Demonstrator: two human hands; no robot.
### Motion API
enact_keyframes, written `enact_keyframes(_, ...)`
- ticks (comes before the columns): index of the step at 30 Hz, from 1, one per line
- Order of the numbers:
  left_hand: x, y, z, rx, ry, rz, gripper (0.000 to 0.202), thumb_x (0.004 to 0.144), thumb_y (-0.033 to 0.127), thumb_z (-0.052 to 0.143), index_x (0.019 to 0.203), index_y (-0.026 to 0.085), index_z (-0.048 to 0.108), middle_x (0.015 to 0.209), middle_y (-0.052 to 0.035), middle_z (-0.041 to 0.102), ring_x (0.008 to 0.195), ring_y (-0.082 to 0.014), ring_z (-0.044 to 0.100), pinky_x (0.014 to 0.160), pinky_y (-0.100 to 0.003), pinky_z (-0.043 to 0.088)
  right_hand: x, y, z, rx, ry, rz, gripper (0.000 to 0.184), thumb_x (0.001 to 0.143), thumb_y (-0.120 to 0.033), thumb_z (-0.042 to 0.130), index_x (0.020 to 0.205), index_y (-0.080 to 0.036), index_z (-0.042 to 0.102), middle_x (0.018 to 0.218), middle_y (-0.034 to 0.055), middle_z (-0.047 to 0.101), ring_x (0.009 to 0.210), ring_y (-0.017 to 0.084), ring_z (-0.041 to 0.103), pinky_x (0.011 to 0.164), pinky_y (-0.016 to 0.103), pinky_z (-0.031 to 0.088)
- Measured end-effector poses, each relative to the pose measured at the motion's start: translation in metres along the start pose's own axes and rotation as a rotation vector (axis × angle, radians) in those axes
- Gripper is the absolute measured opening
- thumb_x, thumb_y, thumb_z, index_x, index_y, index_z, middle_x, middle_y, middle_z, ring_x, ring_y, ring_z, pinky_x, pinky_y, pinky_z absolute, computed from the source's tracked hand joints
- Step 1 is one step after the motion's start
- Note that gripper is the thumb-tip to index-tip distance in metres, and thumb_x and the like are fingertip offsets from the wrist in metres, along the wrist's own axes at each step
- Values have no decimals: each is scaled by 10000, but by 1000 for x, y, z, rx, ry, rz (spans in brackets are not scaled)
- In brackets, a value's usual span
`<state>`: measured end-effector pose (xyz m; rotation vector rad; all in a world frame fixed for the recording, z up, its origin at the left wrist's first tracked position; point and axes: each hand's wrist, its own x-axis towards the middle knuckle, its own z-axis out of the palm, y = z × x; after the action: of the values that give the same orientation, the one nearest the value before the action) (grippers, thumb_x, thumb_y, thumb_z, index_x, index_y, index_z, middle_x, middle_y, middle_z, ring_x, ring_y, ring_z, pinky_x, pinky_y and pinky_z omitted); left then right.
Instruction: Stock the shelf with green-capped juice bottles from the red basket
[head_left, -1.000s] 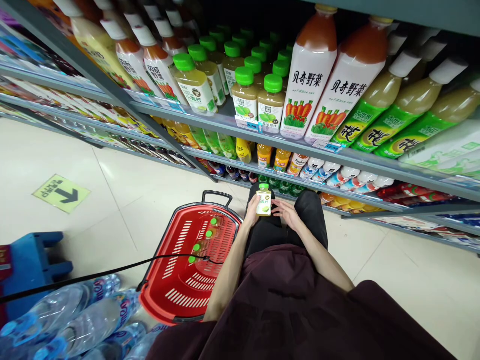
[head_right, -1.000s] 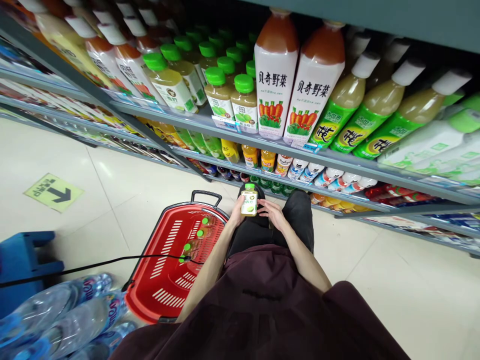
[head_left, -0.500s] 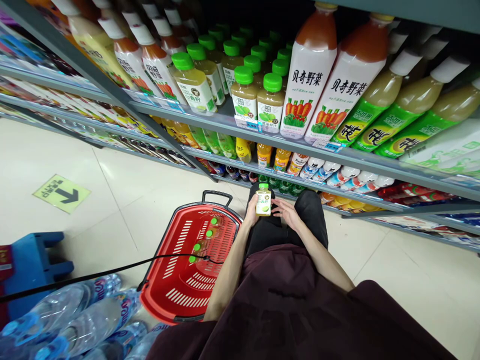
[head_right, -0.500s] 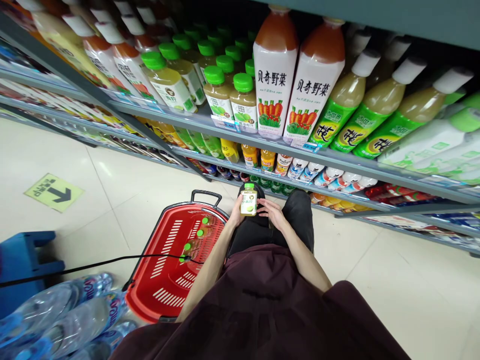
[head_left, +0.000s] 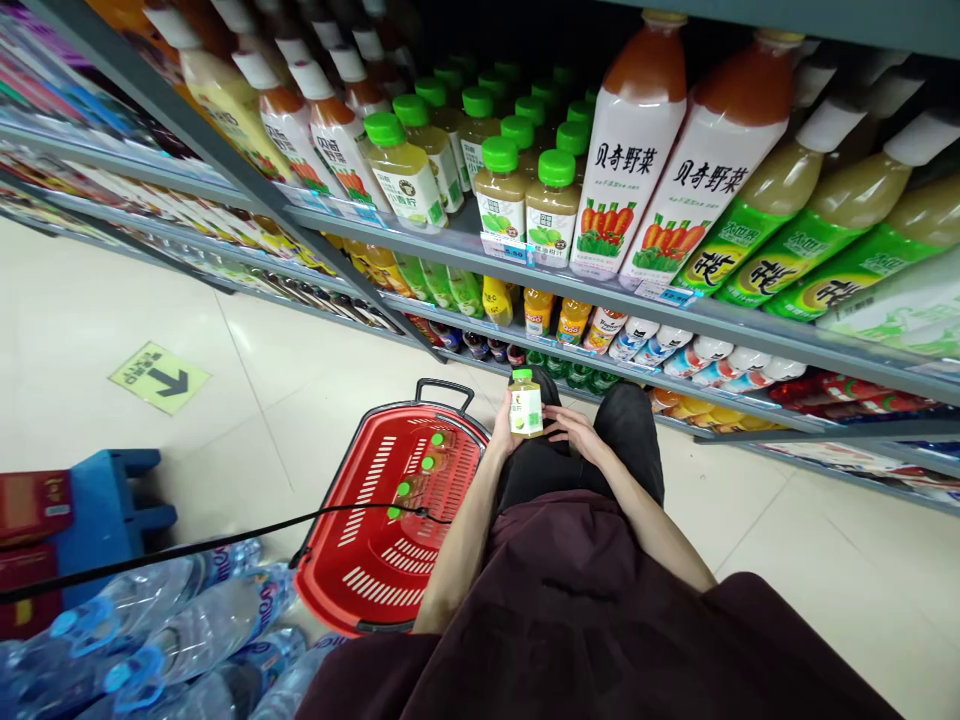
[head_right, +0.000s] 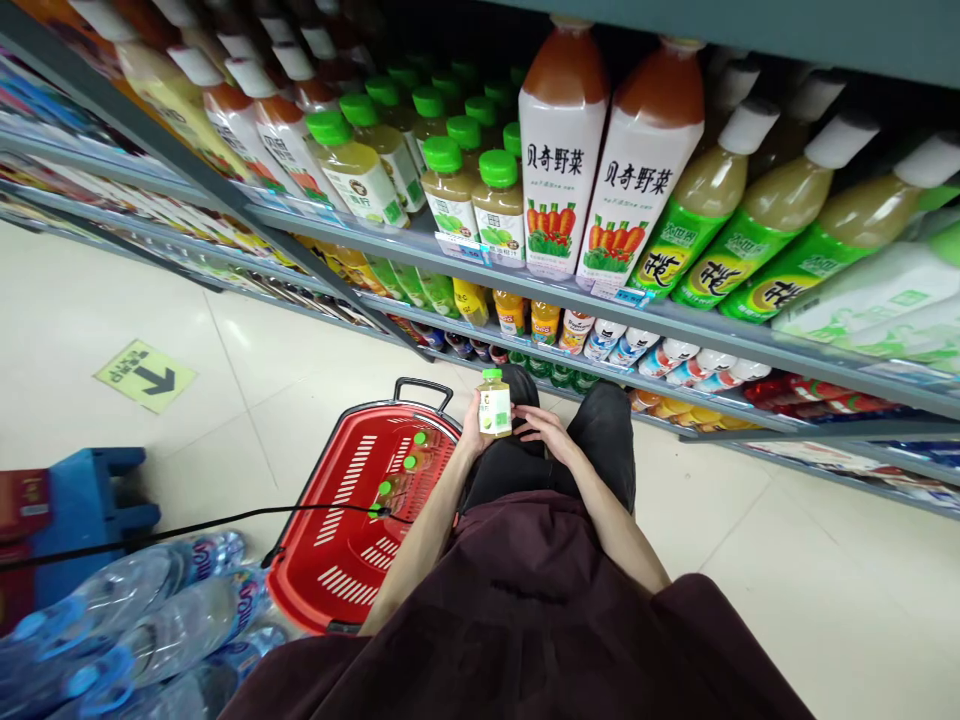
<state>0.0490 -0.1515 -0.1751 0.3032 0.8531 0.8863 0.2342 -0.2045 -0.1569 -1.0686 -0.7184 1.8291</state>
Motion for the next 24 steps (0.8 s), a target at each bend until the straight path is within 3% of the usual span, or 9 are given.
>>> enact_keyframes(8,-10,14,-1,-93,-120,60,821,934,801,323,1196,117,694,562,-21,544,448,-137,477,479,-284,383,-1,-2,-1,-19,-15,30,408,853,-485,747,1204,-276,752,1299,107,749,909,227,756,753,351,588)
enact_keyframes(13,-13,12,-18,-112,-142,-44,688,1002,628,329,1359,118,623,506,32,417,370,-111,328,526,-313,389,0,0,-1,-18,-9,39,425,854,-485,747,1215,-261,746,1300,122,747,917,236,755,751,350,580)
enact_keyframes(16,-16,11,-25,-122,-150,-58,597,1012,600,339,1251,161,665,483,56,352,337,-91,245,481,-292,324,0,1,-1,-28,-16,40,421,856,-487,741,1212,-262,749,1296,121,749,921,238,752,759,355,577)
enact_keyframes(20,-20,13,-23,-119,-169,-86,644,987,708,298,1023,183,669,449,78,293,304,-65,146,418,-267,193,0,2,-2,-36,-19,38,425,854,-495,736,1215,-273,748,1287,111,755,930,240,750,756,353,579)
enact_keyframes(24,-25,19,-11,-124,-216,-115,683,982,716,272,1027,151,654,453,66,357,302,-77,228,416,-252,224,1,3,-2,-48,-12,44,449,851,-507,739,1225,-259,741,1295,120,750,934,231,750,757,332,582)
